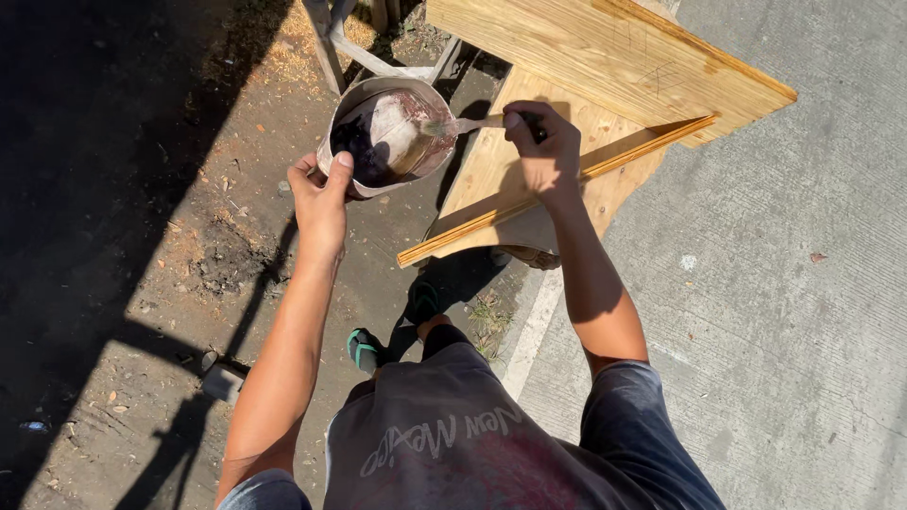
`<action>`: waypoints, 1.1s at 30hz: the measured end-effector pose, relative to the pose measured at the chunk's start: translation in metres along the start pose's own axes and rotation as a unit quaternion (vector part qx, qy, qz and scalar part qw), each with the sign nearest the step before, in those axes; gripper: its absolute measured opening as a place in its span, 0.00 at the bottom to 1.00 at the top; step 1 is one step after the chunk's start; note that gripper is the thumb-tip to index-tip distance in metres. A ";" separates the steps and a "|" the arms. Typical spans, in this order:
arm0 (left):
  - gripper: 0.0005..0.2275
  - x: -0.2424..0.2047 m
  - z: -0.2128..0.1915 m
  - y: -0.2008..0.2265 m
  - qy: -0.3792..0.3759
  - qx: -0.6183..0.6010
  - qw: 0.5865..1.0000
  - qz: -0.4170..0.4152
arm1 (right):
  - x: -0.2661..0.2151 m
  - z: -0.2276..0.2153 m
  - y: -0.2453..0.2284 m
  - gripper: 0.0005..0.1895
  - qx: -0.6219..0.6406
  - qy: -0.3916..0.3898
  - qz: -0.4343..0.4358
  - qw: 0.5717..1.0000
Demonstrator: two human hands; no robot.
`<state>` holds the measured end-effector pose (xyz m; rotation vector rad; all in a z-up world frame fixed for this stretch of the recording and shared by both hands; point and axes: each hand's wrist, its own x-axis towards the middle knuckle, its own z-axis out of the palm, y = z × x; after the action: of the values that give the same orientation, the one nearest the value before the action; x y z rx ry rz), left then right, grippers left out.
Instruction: The person picks up a wooden plank and places it on a workbench. They then retrieve a container with a brush and apply a dark finish to the plank's surface. After finishing, they return the container and brush to the workbench and pick up another plank.
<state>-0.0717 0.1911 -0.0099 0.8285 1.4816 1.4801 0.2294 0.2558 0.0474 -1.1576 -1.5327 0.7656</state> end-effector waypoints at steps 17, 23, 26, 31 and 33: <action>0.28 0.119 0.031 -0.026 0.048 -0.098 0.991 -0.077 | 0.254 0.075 0.180 0.17 0.046 0.206 -0.034 0.977; 0.27 0.117 0.028 -0.029 0.015 -0.101 0.991 -0.088 | 0.227 0.029 0.168 0.14 -0.031 0.234 -0.085 0.968; 0.27 0.120 0.038 -0.035 -0.011 -0.115 0.989 -0.093 | 0.185 -0.034 0.125 0.14 -0.055 0.260 0.004 0.964; 0.29 0.114 0.049 -0.047 -0.045 -0.102 0.987 -0.116 | 0.102 -0.018 0.055 0.14 0.029 0.142 -0.063 0.987; 0.29 0.113 0.048 -0.046 -0.059 -0.106 0.986 -0.116 | 0.085 0.026 0.039 0.12 -0.031 0.066 -0.114 0.991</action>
<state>-0.0695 0.3103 -0.0653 0.5834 1.2600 1.3609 0.2149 0.3512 0.0344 -1.0345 -1.5544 0.4819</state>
